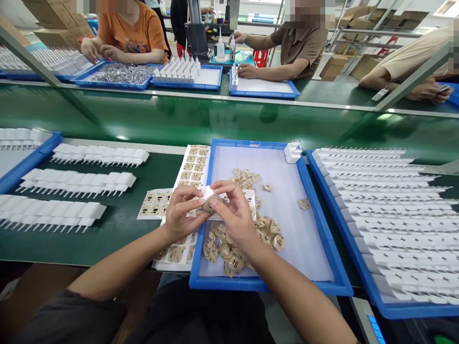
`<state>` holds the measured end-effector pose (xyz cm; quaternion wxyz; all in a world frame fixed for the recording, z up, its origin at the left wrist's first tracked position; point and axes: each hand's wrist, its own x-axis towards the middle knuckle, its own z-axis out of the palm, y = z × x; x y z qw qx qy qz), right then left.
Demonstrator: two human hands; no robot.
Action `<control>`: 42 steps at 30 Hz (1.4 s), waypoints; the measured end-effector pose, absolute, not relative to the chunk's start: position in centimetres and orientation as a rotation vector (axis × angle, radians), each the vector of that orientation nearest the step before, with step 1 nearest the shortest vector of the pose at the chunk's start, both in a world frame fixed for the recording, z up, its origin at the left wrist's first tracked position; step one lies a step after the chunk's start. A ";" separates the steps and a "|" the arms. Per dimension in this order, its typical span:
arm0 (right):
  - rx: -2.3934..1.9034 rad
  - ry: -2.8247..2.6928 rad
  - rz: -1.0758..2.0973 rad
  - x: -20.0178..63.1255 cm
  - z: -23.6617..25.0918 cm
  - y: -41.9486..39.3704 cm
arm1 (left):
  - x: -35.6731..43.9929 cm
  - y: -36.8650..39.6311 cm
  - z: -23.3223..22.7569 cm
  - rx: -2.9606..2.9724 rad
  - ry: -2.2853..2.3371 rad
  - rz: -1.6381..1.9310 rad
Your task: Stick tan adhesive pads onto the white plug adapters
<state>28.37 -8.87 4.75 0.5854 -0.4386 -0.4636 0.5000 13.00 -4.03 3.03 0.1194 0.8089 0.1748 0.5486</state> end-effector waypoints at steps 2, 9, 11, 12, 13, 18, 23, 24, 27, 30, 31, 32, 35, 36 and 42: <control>-1.013 -1.057 1.171 28.3 4.7 -8.9 | 12.9 -4.0 2.9 2.436 0.491 1.621; -1.016 -0.999 1.201 28.3 4.6 -9.1 | 12.8 -3.7 2.8 2.505 0.481 1.625; -1.020 -0.975 1.212 28.3 4.8 -9.0 | 12.8 -3.6 2.8 2.479 0.473 1.618; -1.021 -0.966 1.216 28.3 4.8 -9.0 | 12.8 -3.6 2.8 2.459 0.465 1.614; -1.024 -0.961 1.218 28.3 4.9 -9.0 | 12.8 -3.6 2.8 2.433 0.456 1.612; -1.031 -1.062 1.227 29.1 5.5 -8.7 | 12.8 -3.5 3.0 2.320 0.419 1.602; -1.156 -1.372 0.927 30.2 6.3 -8.5 | 12.7 -3.3 3.2 2.320 0.414 1.551; -1.192 -1.440 0.798 30.3 6.4 -8.5 | 12.7 -3.3 3.1 2.321 0.415 1.533; -1.182 -1.661 0.325 30.3 6.5 -8.8 | 12.7 -3.5 2.7 2.185 0.482 1.440; -1.048 -1.766 0.209 30.8 6.7 -8.8 | 12.5 -3.4 2.2 1.913 0.568 1.320; -1.044 -1.712 0.277 31.3 6.8 -8.7 | 12.4 -3.3 2.2 1.848 0.585 1.300; -1.091 -1.614 0.350 32.0 7.0 -8.5 | 12.3 -3.2 2.2 1.813 0.602 1.290; -1.535 -1.399 0.472 35.1 7.5 -7.5 | 12.0 -2.6 2.9 1.837 0.664 1.293; -1.755 -1.455 0.509 36.2 7.6 -7.2 | 11.8 -2.4 3.4 1.870 0.681 1.298; -2.522 -1.774 0.317 39.7 7.0 -5.6 | 8.4 -2.3 7.2 2.158 0.971 1.257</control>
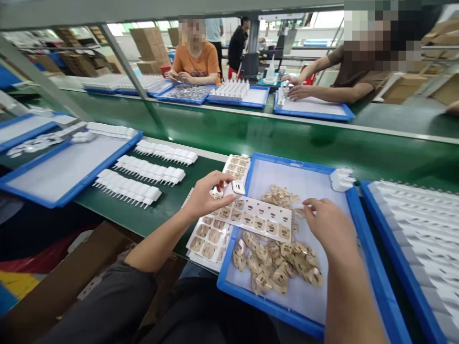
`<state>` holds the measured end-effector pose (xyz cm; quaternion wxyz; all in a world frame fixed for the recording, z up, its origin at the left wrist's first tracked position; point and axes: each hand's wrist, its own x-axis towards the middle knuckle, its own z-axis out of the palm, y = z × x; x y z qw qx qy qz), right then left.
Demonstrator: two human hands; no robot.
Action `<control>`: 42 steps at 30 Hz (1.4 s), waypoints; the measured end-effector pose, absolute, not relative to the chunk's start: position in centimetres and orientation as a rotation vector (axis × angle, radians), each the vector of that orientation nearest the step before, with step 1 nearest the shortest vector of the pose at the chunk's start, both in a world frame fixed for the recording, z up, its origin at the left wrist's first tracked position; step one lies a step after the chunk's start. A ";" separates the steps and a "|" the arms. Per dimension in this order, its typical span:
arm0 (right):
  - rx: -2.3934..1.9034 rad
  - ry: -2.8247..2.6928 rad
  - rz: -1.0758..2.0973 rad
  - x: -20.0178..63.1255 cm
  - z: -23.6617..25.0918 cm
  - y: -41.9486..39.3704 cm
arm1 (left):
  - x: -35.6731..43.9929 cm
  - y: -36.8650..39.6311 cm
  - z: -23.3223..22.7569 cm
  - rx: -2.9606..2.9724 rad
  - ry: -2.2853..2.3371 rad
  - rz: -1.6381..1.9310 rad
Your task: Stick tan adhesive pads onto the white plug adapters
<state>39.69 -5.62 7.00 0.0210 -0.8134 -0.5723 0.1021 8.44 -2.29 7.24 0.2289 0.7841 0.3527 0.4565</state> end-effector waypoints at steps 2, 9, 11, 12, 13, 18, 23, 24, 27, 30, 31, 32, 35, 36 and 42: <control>-2.528 -1.755 0.266 39.7 6.9 -5.4 | 5.8 -3.1 7.6 2.271 1.184 1.177; -2.362 -1.896 0.436 37.7 6.5 -5.3 | -5.8 -6.5 3.9 2.392 2.140 0.716; -2.249 -1.931 0.465 36.5 6.0 -5.5 | -8.0 -6.6 2.6 2.412 2.296 0.558; -2.182 -1.957 0.454 35.9 5.7 -5.6 | -8.7 -6.5 2.0 2.425 2.337 0.488; -2.108 -1.988 0.433 35.3 5.4 -5.6 | -9.3 -6.4 1.5 2.436 2.366 0.438; -1.849 -2.115 0.494 33.4 3.2 -5.4 | -9.5 -5.8 0.0 2.436 2.418 0.521; -1.814 -2.066 0.598 32.8 1.5 -4.7 | -4.0 -4.4 1.4 2.433 1.812 0.820; -1.787 -2.055 0.605 32.6 1.5 -4.6 | -2.3 -3.9 1.9 2.416 1.637 0.810; -1.684 -2.014 0.570 32.4 2.2 -5.0 | 2.8 -1.9 3.2 2.420 1.256 0.652; -1.663 -1.959 0.561 32.5 3.4 -5.6 | 6.2 0.2 4.0 2.392 1.046 0.409; -1.671 -1.950 0.575 32.7 3.7 -5.7 | 6.9 0.8 4.1 2.363 0.987 0.338; -1.674 -1.953 0.587 32.8 4.0 -5.9 | 7.5 1.3 4.2 2.317 0.944 0.281; -1.625 -2.015 0.480 33.1 4.4 -6.1 | 8.3 1.9 4.5 2.059 0.901 0.203; -1.580 -2.042 0.397 33.1 4.4 -6.1 | 8.5 1.9 4.6 1.968 0.892 0.198; -1.221 -2.149 0.012 31.9 3.8 -6.5 | 9.8 0.9 6.2 1.737 0.772 0.234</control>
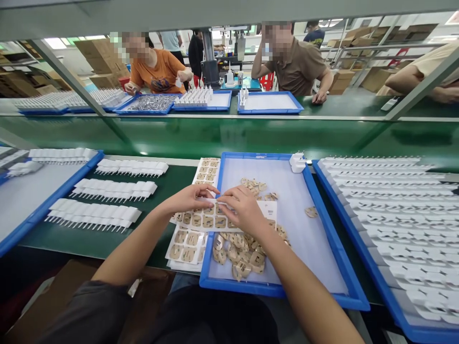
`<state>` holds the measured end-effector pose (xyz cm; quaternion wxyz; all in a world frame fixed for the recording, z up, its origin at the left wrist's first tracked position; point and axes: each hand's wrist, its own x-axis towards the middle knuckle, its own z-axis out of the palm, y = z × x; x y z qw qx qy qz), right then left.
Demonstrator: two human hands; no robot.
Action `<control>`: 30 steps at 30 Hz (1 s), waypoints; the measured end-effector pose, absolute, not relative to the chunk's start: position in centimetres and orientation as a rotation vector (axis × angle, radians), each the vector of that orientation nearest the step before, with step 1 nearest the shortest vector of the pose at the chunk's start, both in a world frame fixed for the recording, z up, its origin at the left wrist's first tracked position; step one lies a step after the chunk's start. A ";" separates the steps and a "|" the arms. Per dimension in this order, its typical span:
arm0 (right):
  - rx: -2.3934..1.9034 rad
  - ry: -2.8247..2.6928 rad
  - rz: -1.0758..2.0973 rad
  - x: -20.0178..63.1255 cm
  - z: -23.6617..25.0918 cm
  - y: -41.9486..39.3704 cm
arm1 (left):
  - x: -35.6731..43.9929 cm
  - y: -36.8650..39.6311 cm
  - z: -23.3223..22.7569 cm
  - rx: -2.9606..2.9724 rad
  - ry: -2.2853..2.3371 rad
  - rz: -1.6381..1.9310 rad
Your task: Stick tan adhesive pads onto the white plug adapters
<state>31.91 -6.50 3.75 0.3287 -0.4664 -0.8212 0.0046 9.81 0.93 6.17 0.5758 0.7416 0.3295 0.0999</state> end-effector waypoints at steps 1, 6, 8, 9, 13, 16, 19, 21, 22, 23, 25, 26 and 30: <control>-1.198 -2.158 -0.001 31.7 3.6 -6.5 | 10.0 0.8 6.4 1.700 0.762 0.225; -1.170 -2.158 0.036 31.2 3.0 -6.6 | 10.1 0.9 6.3 1.572 0.719 0.191; -1.155 -2.148 0.091 31.3 3.4 -6.7 | 9.9 1.1 5.9 1.561 0.705 0.194; -1.143 -2.142 0.154 31.4 3.7 -6.8 | 9.8 1.2 5.8 1.560 0.701 0.198; -1.165 -1.923 0.540 32.6 5.3 -6.9 | 9.2 1.6 5.4 1.592 0.768 0.215; -1.218 -1.598 0.726 33.5 6.1 -6.8 | 9.0 2.0 5.2 1.764 0.877 0.199; -1.208 -1.498 0.811 33.8 6.6 -7.1 | 10.6 3.2 5.1 2.174 0.938 0.337; -1.166 -1.554 0.817 33.5 6.9 -7.5 | 13.1 4.6 5.3 2.369 0.953 0.474; -1.142 -1.585 0.795 33.4 7.1 -7.8 | 14.9 5.3 5.5 2.414 0.958 0.513; -1.120 -1.612 0.755 33.2 7.3 -8.1 | 17.0 6.0 5.6 2.448 0.961 0.529; -1.079 -1.632 0.638 33.0 7.8 -8.7 | 21.9 7.2 5.9 2.529 0.955 0.519; -1.059 -1.622 0.568 32.9 8.1 -8.9 | 24.6 7.6 5.9 2.593 0.963 0.509; -1.017 -1.517 0.309 33.0 8.7 -9.7 | 35.1 7.9 4.6 2.722 0.890 0.540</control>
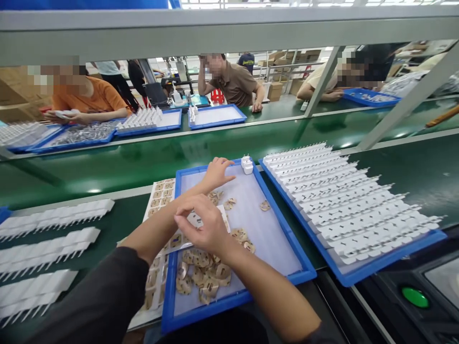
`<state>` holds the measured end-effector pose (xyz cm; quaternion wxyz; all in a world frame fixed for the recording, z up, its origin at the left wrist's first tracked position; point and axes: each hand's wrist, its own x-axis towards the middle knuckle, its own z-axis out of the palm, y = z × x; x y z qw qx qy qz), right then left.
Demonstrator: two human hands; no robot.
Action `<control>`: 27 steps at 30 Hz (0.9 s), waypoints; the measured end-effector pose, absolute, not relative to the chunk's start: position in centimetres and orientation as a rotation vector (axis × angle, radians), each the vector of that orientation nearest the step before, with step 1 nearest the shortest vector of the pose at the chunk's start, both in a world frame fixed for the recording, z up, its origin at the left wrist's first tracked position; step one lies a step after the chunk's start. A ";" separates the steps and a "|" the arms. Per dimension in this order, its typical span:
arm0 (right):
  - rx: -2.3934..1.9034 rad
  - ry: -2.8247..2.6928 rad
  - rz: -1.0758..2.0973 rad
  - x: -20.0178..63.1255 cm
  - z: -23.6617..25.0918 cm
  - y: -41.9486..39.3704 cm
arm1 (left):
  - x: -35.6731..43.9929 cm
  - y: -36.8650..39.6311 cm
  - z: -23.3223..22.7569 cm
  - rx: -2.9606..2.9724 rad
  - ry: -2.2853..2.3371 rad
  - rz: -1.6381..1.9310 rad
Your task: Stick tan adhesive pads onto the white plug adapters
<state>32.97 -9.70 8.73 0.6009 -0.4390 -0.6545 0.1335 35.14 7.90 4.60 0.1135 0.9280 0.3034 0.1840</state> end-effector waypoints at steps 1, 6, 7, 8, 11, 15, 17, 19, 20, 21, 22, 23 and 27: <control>-1.017 -1.497 0.267 33.0 8.8 -9.8 | 37.4 7.8 4.0 2.745 0.870 0.552; -1.035 -1.448 0.183 33.2 8.6 -9.6 | 44.1 7.3 1.6 2.793 0.984 0.597; -1.044 -1.438 0.181 33.2 8.5 -9.5 | 44.5 7.2 1.4 2.796 0.980 0.622; -1.052 -1.427 0.182 33.3 8.4 -9.4 | 44.6 7.1 1.3 2.783 0.946 0.661; -1.082 -1.381 0.205 33.5 8.4 -9.3 | 43.1 6.7 2.3 2.672 0.784 0.746; -1.114 -1.297 0.363 33.5 8.7 -9.4 | 36.5 5.8 5.7 2.258 0.721 0.730; -1.123 -1.258 0.502 33.3 8.7 -9.5 | 31.6 5.1 7.5 1.899 0.723 0.737; -1.111 -1.239 0.665 32.9 8.6 -9.6 | 26.5 3.9 8.6 1.566 0.679 0.741; -1.095 -1.241 0.742 32.7 8.5 -9.6 | 24.2 3.2 8.8 1.432 0.658 0.748; -1.081 -1.249 0.810 32.4 8.4 -9.7 | 22.0 2.5 8.8 1.338 0.644 0.745; -1.070 -1.262 0.868 32.1 8.2 -9.7 | 20.1 1.8 8.5 1.273 0.636 0.744; -1.066 -1.281 0.917 31.8 8.1 -9.7 | 18.5 1.1 8.1 1.239 0.637 0.746; -1.088 -1.362 1.080 30.7 7.4 -9.7 | 14.3 -1.0 5.3 1.294 0.615 0.817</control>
